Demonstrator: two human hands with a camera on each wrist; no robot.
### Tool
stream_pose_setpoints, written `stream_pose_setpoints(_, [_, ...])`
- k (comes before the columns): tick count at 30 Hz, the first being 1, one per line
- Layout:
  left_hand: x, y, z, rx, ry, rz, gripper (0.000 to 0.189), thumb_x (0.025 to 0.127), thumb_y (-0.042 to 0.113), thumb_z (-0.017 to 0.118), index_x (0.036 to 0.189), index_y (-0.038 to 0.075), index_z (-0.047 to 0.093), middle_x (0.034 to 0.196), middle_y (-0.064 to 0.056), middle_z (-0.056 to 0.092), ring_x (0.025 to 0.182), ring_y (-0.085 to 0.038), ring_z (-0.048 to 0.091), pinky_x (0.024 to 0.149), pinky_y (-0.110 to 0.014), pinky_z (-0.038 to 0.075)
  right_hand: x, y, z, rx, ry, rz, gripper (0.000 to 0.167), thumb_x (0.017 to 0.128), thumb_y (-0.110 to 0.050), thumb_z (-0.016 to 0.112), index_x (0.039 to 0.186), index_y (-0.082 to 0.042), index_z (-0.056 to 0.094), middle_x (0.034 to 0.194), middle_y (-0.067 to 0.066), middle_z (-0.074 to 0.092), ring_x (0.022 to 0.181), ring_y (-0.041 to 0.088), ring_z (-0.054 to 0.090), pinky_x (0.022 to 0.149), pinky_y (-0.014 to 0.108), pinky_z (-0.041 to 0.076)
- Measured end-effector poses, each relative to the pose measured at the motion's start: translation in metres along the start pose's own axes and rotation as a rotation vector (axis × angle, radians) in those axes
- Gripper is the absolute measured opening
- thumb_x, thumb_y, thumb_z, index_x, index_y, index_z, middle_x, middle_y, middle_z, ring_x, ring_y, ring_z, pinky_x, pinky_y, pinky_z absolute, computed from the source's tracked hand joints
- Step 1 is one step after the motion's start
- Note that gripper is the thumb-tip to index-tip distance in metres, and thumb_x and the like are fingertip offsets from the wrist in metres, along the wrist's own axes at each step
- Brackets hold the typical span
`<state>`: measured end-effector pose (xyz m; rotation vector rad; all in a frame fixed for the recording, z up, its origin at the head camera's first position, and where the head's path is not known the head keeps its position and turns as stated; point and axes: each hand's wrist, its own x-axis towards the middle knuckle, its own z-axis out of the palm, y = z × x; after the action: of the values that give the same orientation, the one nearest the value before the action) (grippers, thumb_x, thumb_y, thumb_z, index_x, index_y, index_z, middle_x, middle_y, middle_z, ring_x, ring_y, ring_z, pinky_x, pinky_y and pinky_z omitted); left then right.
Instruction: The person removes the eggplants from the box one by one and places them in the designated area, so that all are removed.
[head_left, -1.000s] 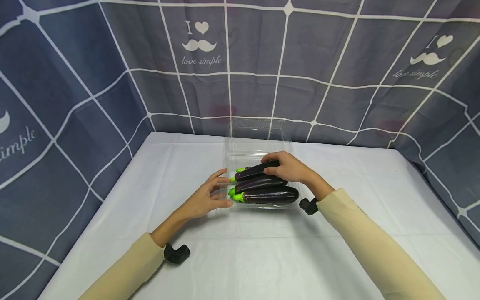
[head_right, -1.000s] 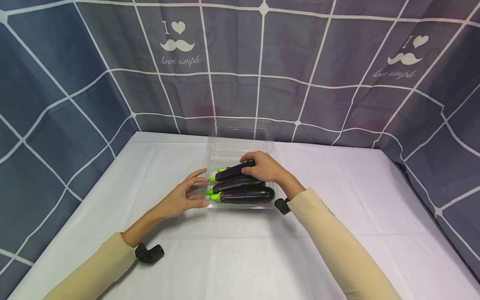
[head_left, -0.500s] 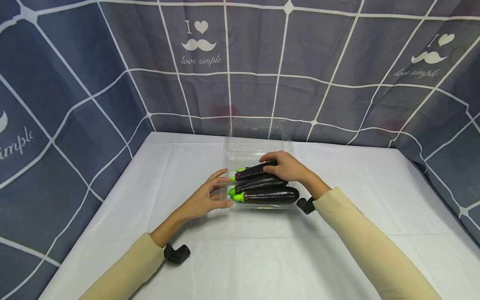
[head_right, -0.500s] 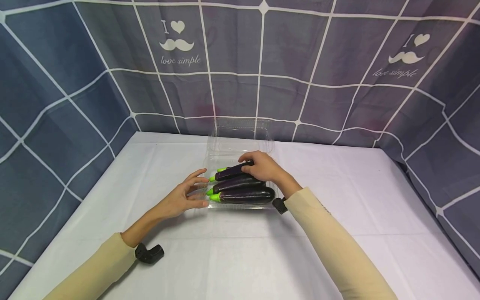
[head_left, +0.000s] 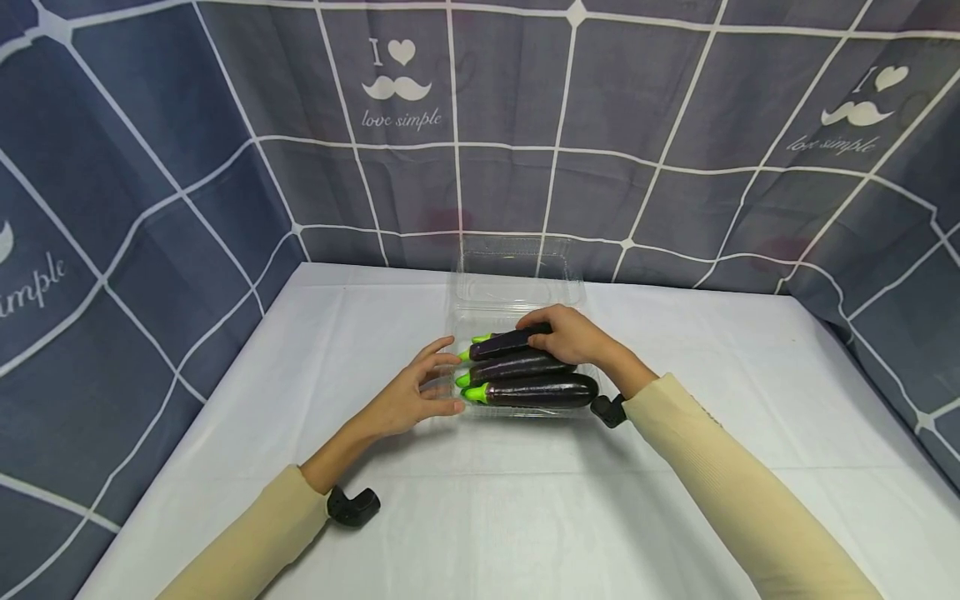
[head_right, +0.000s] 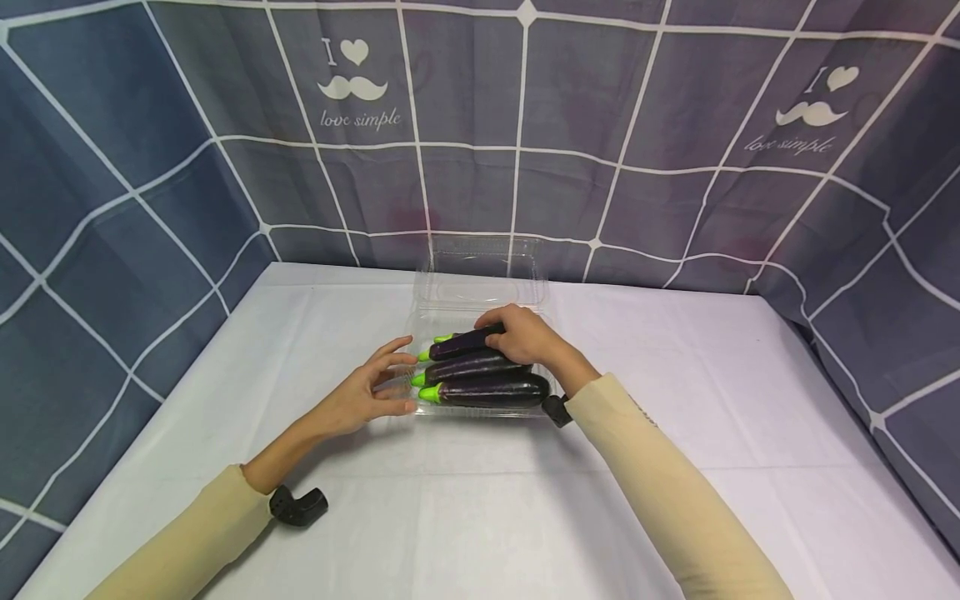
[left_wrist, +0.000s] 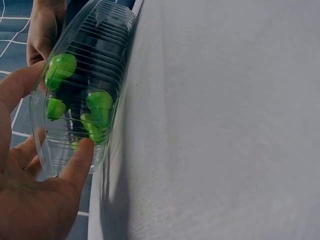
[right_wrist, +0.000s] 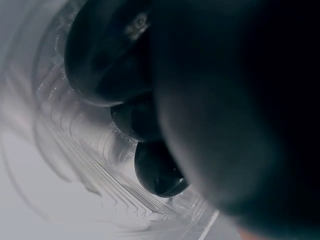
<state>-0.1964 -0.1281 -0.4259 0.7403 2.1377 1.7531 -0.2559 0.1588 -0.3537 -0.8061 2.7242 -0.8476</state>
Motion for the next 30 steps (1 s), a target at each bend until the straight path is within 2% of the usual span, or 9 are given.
stream_pose_setpoints(7, [0.0,0.001,0.001,0.0,0.003,-0.017,0.063,0.086,0.01,0.078,0.139,0.001,0.046,0.163,-0.007,0.009,0.139,-0.039,0.03,0.109,-0.046,0.039,-0.003,0.001,-0.002,0.02,0.012,-0.012,0.029,0.094,-0.002,0.06,0.122,0.0,0.067,0.121,0.015,0.066,0.119,0.033,0.056,0.104,0.05,0.041])
stream_pose_setpoints(12, [0.0,0.002,0.001,-0.002,-0.005,0.002,0.064,0.087,0.009,0.077,0.141,-0.001,0.044,0.163,-0.009,0.007,0.14,-0.043,0.027,0.109,-0.05,0.038,-0.005,0.004,-0.003,0.041,0.05,-0.012,0.029,0.092,-0.004,0.063,0.121,-0.002,0.068,0.121,0.014,0.066,0.12,0.032,0.055,0.104,0.049,0.041])
stream_pose_setpoints(19, [0.0,0.003,0.001,-0.004,-0.006,0.003,0.066,0.087,0.009,0.076,0.142,-0.004,0.042,0.163,-0.008,0.007,0.14,-0.043,0.027,0.109,-0.05,0.037,-0.007,0.006,-0.006,0.11,0.114,-0.048,0.028,0.09,-0.003,0.067,0.118,-0.001,0.069,0.118,0.016,0.066,0.116,0.033,0.056,0.102,0.05,0.042])
stream_pose_setpoints(26, [-0.001,0.002,0.001,-0.004,-0.008,-0.003,0.066,0.087,0.009,0.076,0.142,-0.004,0.042,0.164,-0.007,0.007,0.14,-0.043,0.027,0.109,-0.05,0.037,-0.011,0.007,-0.007,0.202,0.139,-0.014,0.028,0.09,-0.003,0.068,0.118,-0.002,0.069,0.124,0.015,0.062,0.122,0.032,0.051,0.105,0.049,0.039])
stream_pose_setpoints(30, [-0.002,0.002,0.001,0.002,-0.002,-0.003,0.067,0.087,0.009,0.077,0.143,-0.003,0.042,0.164,-0.008,0.007,0.14,-0.043,0.028,0.109,-0.051,0.037,-0.013,0.006,-0.008,0.233,0.169,-0.026,0.027,0.089,-0.002,0.069,0.116,-0.001,0.069,0.123,0.015,0.061,0.123,0.033,0.05,0.106,0.051,0.038])
